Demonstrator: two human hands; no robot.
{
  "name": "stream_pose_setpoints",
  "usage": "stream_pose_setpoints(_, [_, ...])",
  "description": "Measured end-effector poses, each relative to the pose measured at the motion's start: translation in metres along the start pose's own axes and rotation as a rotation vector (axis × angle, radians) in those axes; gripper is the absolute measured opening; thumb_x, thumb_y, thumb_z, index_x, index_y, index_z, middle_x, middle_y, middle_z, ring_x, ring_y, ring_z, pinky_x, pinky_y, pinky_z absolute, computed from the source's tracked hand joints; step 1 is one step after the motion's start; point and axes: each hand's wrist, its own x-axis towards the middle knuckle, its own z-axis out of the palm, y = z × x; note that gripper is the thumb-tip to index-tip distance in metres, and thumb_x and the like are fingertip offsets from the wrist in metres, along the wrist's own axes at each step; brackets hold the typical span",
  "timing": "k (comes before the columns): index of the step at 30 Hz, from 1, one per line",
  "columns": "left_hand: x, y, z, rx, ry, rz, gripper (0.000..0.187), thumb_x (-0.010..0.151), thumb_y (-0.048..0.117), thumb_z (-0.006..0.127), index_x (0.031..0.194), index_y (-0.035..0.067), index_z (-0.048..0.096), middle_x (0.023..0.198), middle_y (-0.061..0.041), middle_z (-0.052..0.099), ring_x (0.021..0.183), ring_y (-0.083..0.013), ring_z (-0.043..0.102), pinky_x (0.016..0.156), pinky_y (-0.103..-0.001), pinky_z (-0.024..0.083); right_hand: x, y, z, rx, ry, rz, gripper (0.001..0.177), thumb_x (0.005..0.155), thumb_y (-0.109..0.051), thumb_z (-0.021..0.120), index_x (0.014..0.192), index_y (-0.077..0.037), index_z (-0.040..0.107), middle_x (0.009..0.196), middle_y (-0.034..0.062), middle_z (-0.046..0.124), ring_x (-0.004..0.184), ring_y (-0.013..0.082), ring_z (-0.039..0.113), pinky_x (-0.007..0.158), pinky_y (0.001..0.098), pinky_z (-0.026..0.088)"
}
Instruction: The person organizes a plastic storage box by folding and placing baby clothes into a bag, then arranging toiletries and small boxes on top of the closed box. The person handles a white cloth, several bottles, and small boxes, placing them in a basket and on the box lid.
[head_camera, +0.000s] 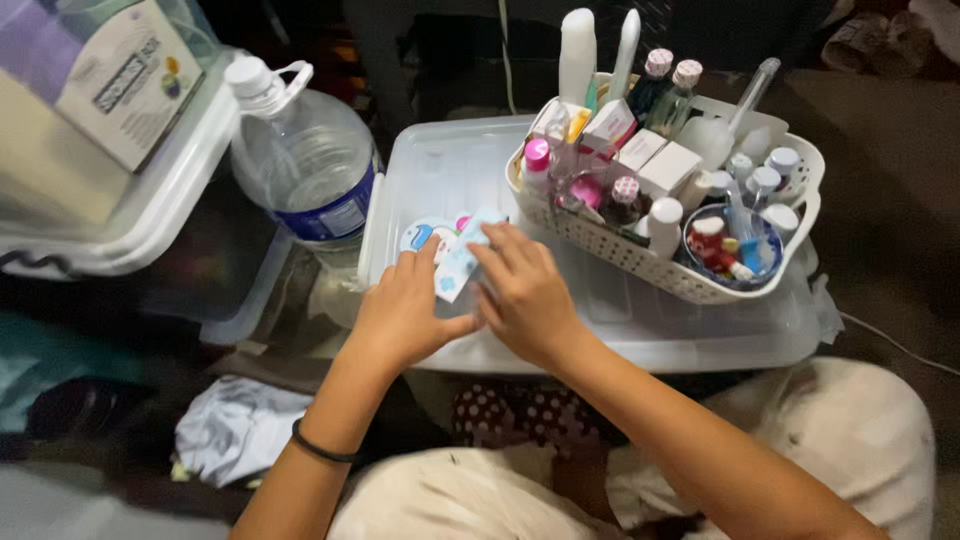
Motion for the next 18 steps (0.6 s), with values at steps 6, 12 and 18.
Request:
stream_pose_setpoints(6, [-0.012, 0.03, -0.031, 0.193, -0.197, -0.127, 0.095, 0.078, 0.06, 0.08, 0.142, 0.001, 0.044, 0.14, -0.023, 0.047, 0.127, -0.0421, 0.046, 0.104, -0.051, 0.043, -0.004, -0.013, -0.031, -0.03, -0.036, -0.003, 0.057, 0.075, -0.001, 0.072, 0.13, 0.004, 0.059, 0.145, 0.0239, 0.051, 0.137, 0.0421, 0.047, 0.108, 0.0505, 0.043])
stream_pose_setpoints(12, [0.004, 0.095, -0.012, -0.017, 0.463, 0.142, 0.073, 0.071, 0.04, 0.081, 0.126, -0.001, 0.06, 0.134, -0.029, 0.052, 0.122, -0.0461, 0.05, 0.096, -0.052, 0.046, -0.029, 0.002, -0.069, -0.017, 0.085, -0.075, 0.047, 0.079, -0.003, 0.072, 0.124, 0.0, 0.061, 0.14, 0.0182, 0.058, 0.133, 0.0378, 0.055, 0.109, 0.0475, 0.045])
stream_pose_setpoints(18, [0.01, 0.259, 0.055, -0.378, 0.542, 0.638, 0.038, 0.094, 0.015, 0.064, 0.131, 0.009, 0.062, 0.139, -0.012, 0.062, 0.131, -0.0326, 0.061, 0.103, -0.042, 0.047, -0.088, 0.073, -0.174, -0.261, 0.273, 0.095, 0.047, 0.089, -0.011, 0.074, 0.132, -0.001, 0.058, 0.135, 0.0165, 0.061, 0.127, 0.0341, 0.056, 0.108, 0.0481, 0.042])
